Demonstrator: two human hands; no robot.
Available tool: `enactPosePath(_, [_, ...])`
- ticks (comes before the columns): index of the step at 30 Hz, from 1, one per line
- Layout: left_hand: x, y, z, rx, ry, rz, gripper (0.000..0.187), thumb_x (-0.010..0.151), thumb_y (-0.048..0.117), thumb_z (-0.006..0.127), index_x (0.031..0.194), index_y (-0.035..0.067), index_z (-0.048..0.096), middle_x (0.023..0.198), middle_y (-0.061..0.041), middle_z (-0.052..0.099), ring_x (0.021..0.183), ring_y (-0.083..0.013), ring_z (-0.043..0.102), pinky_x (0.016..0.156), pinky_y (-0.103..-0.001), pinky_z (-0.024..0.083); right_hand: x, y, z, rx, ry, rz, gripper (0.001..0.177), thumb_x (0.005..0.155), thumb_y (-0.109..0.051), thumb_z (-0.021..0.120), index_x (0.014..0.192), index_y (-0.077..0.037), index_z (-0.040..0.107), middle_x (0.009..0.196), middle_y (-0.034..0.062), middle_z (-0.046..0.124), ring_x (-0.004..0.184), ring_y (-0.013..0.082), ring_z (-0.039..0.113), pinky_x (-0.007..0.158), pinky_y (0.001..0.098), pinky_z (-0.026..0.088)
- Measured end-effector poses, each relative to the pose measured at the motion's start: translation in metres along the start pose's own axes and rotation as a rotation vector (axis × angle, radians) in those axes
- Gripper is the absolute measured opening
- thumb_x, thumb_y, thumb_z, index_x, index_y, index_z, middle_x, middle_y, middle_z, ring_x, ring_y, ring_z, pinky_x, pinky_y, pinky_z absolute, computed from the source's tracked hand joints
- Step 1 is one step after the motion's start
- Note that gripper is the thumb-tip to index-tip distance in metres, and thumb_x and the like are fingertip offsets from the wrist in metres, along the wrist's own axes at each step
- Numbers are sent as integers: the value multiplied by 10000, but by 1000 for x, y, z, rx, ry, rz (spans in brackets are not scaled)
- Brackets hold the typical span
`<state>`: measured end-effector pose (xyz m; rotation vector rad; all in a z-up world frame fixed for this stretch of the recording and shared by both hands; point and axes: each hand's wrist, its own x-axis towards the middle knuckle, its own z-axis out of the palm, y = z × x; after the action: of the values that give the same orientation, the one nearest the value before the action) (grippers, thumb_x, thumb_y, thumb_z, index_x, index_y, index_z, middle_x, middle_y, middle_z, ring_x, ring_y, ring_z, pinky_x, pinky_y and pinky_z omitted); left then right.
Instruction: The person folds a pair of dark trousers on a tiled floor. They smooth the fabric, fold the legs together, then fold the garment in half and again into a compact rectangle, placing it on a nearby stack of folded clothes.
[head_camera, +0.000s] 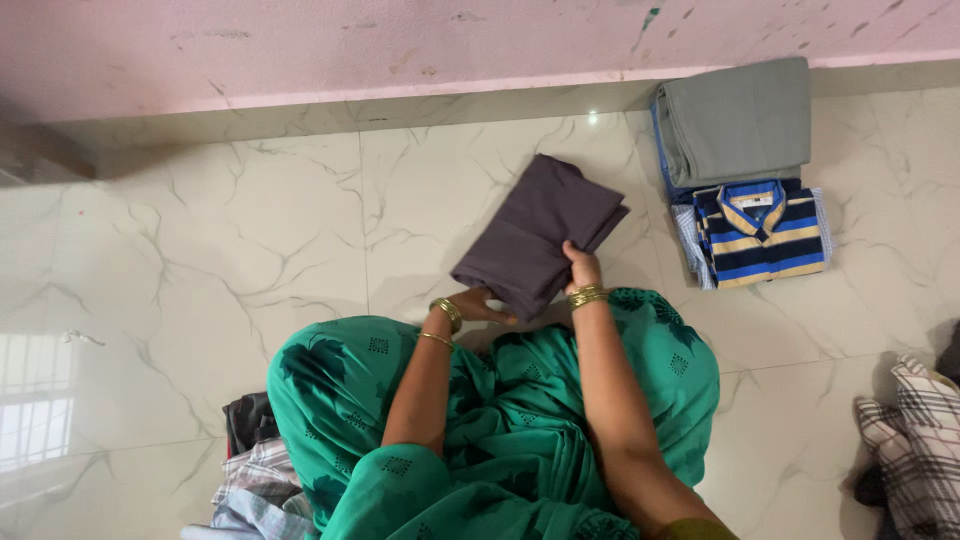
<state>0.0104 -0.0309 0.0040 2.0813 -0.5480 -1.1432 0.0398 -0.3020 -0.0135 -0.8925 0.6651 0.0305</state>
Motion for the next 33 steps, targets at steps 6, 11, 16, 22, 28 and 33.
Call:
enactPosePath(6, [12, 22, 26, 341, 182, -469, 1281, 628, 593, 897, 1594, 357, 91, 1680, -59, -54, 1531, -476, -42, 1074, -792, 180, -22, -63, -39, 155, -56, -249, 483, 895, -100, 761, 1334, 13, 594, 1303, 137, 658, 1160, 313, 651, 1041, 453, 545])
enactPosePath(11, [10, 27, 38, 468, 410, -498, 1426, 651, 495, 922, 1583, 470, -156, 1672, -16, -291, 1485, -529, -209, 927, -951, 74, -30, -125, -76, 282, -36, -305, 414, 950, -97, 706, 1340, -12, 594, 1294, 154, 675, 1192, 333, 660, 1075, 488, 544])
enactPosePath(16, [8, 34, 32, 282, 249, -516, 1452, 669, 511, 912, 1579, 424, -215, 1676, -28, -341, 1506, -518, -275, 1000, -916, 22, -5, -215, -79, 327, -65, -440, 382, 979, -100, 689, 1335, 16, 610, 1331, 169, 673, 1226, 341, 668, 1116, 511, 549])
enactPosePath(22, [2, 42, 25, 234, 249, -526, 1503, 647, 459, 942, 1592, 410, -225, 1668, -38, -369, 1497, -530, -287, 981, -921, 17, 33, -341, -60, 388, -290, -558, 456, 977, -133, 704, 1376, 47, 577, 1404, 220, 650, 1341, 394, 637, 1175, 567, 468])
enactPosePath(28, [10, 44, 21, 224, 274, -537, 1532, 617, 479, 955, 1594, 417, -225, 1655, -50, -393, 1491, -538, -262, 982, -931, 39, 88, -403, -58, 366, -209, -755, 530, 964, -168, 755, 1398, 59, 550, 1455, 257, 595, 1349, 424, 631, 1178, 593, 473])
enactPosePath(33, [10, 52, 16, 209, 180, -594, 1612, 577, 484, 984, 1576, 380, -276, 1630, -79, -424, 1483, -556, -296, 991, -921, 59, 128, -356, -80, 140, 464, -177, 774, 988, -439, 637, 1575, -93, 269, 1578, 257, 361, 1332, 385, 551, 1023, 530, 606])
